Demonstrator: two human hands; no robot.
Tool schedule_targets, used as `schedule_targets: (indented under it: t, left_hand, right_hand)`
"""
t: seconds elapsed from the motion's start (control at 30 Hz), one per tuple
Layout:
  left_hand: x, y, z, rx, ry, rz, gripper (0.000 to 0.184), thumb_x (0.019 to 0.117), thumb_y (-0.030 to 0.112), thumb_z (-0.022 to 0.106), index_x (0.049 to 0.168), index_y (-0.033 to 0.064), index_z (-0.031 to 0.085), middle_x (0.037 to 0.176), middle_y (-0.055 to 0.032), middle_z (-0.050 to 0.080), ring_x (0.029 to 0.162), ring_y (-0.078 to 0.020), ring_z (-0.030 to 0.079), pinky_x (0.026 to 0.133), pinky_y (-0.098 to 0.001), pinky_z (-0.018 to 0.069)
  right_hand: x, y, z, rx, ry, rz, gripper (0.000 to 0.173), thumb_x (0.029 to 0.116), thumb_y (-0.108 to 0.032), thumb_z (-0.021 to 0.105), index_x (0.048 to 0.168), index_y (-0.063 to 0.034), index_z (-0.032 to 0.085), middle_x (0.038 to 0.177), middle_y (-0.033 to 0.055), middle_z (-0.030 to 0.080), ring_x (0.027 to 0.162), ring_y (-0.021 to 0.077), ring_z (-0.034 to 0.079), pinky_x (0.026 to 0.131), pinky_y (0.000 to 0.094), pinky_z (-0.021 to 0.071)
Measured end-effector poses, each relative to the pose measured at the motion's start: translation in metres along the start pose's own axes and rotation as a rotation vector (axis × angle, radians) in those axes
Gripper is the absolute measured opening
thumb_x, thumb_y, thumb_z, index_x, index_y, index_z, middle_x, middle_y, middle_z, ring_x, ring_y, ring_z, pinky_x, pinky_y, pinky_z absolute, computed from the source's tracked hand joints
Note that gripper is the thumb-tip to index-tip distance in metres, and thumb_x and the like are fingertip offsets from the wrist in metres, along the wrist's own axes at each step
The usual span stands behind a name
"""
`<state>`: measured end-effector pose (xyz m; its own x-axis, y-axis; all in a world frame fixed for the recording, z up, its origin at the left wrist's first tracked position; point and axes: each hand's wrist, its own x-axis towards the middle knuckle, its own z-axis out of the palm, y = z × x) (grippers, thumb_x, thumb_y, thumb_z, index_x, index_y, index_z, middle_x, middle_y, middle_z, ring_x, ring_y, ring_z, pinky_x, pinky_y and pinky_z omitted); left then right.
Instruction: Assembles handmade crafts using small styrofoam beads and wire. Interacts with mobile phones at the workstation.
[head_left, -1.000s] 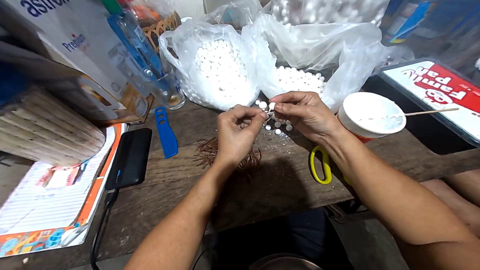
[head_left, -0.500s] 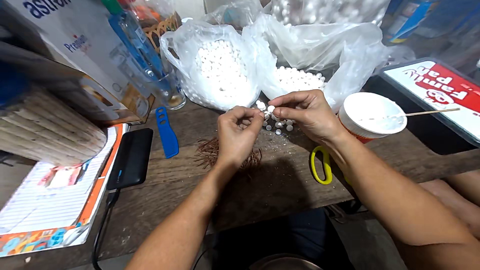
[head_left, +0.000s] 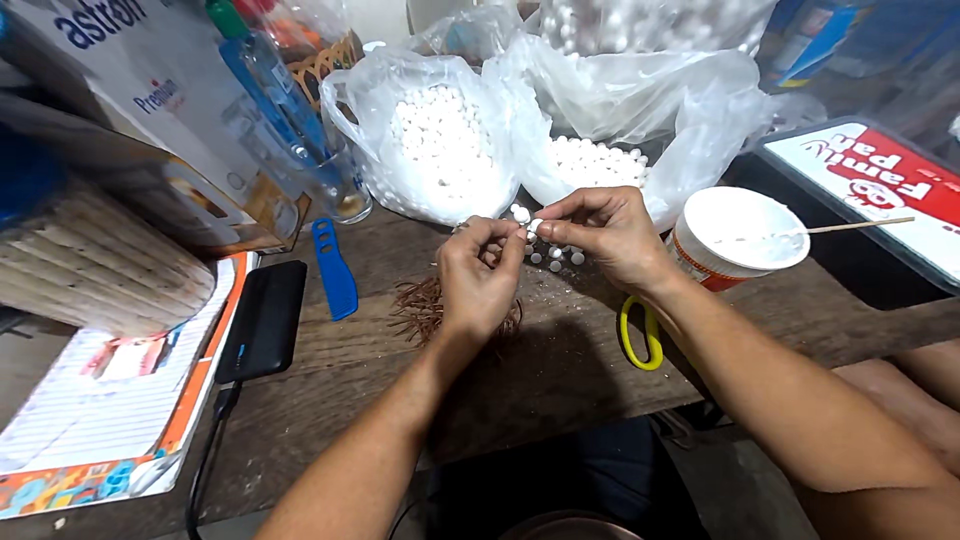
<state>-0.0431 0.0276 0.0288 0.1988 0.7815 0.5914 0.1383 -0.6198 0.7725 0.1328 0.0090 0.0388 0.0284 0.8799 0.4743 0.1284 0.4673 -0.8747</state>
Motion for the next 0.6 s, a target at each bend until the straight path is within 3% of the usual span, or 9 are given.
schedule_targets:
  t: [0.47, 0.53, 0.6]
  left_hand:
    - [-0.0019, -0.0052, 0.0041, -0.039, 0.017, 0.02, 0.006, 0.093, 0.0, 0.065, 0.091, -0.0038, 0.069, 0.081, -0.0012, 0.061, 0.064, 0.0048, 0.054, 0.059, -0.0089, 0.0464]
    - [-0.001, -0.0023, 0.0033, -0.11, 0.001, -0.037, 0.004, 0.0947, -0.001, 0.065, 0.095, -0.0029, 0.068, 0.083, 0.0006, 0.063, 0.066, 0.0041, 0.058, 0.062, -0.0111, 0.0503]
    - [0.0019, 0.0016, 0.0021, -0.279, -0.01, -0.151, 0.005, 0.097, -0.001, 0.064, 0.098, 0.002, 0.069, 0.088, 0.0031, 0.068, 0.071, 0.0011, 0.064, 0.067, -0.0163, 0.0567]
  right_hand:
    - [-0.0008, 0.0035, 0.0043, 0.001, 0.028, -0.02, 0.01, 0.0857, 0.005, 0.074, 0.09, -0.0044, 0.074, 0.084, -0.004, 0.073, 0.072, -0.0018, 0.066, 0.068, 0.014, 0.0558]
    - [0.0018, 0.0038, 0.0037, 0.045, 0.028, -0.002, 0.011, 0.0857, 0.005, 0.073, 0.092, -0.004, 0.074, 0.083, -0.0043, 0.074, 0.072, -0.0017, 0.067, 0.069, 0.0152, 0.0568]
    - [0.0048, -0.0002, 0.0018, 0.112, 0.033, 0.037, 0.013, 0.0894, 0.003, 0.07, 0.101, -0.002, 0.073, 0.084, -0.0041, 0.073, 0.072, 0.0004, 0.068, 0.07, 0.0181, 0.0585]
